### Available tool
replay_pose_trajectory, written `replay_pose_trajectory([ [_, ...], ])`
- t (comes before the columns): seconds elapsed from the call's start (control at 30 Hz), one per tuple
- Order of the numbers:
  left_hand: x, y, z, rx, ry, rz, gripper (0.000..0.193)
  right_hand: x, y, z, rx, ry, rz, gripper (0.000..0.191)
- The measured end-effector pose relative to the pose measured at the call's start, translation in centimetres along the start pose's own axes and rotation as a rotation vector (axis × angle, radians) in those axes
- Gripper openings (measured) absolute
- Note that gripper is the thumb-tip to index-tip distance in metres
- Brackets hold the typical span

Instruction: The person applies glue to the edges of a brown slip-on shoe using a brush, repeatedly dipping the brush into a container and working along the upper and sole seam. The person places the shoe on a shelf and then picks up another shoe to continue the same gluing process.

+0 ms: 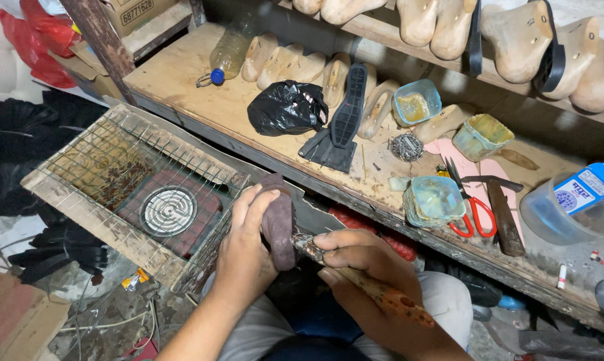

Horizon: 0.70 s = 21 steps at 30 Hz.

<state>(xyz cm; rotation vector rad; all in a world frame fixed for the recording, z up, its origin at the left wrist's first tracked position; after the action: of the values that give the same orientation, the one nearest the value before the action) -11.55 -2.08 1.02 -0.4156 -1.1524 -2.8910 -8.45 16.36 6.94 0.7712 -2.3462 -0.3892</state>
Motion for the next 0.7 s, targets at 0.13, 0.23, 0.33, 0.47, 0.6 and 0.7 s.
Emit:
replay_pose_trajectory([
  [0.13,-0.1,0.0,0.1,-0.017,0.033,-0.011,0.078,0.1,0.0,-0.1,-0.033,0.013,-0.003,0.031],
  [0.23,-0.1,0.1,0.5,-0.052,0.042,-0.019,0.080,0.1,0.0,-0.4,-0.081,0.036,-0.008,0.032],
  [0.33,-0.1,0.1,0.5,-0.088,0.071,-0.040,0.081,0.1,-0.3,-0.4,-0.047,0.023,-0.040,0.032],
  [0.47,-0.1,-0.2,0.4,-0.125,0.124,-0.079,0.080,-0.3,0.4,0.1,0.007,-0.066,0.012,0.028],
  [0.6,0.0,-0.5,0.7,-0.150,0.147,-0.123,0.083,-0.3,1.0,0.3,0.018,-0.086,0.088,0.022],
  [0.7,0.0,-0.8,0.7,-0.177,0.166,-0.159,0.085,-0.2,1.1,0.7,0.087,-0.093,0.103,0.022],
])
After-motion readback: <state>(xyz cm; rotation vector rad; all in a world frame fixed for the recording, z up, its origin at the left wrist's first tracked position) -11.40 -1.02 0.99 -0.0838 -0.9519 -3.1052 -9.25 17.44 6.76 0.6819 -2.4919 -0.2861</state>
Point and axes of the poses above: each hand's wrist, its own x-axis towards the middle knuckle, its own y-axis out of the back of the hand, z = x × y, the point moved 10 cm from there along x, towards the middle knuckle, and after that the axes turned 15 degrees about -z, right-handed, at the moved point
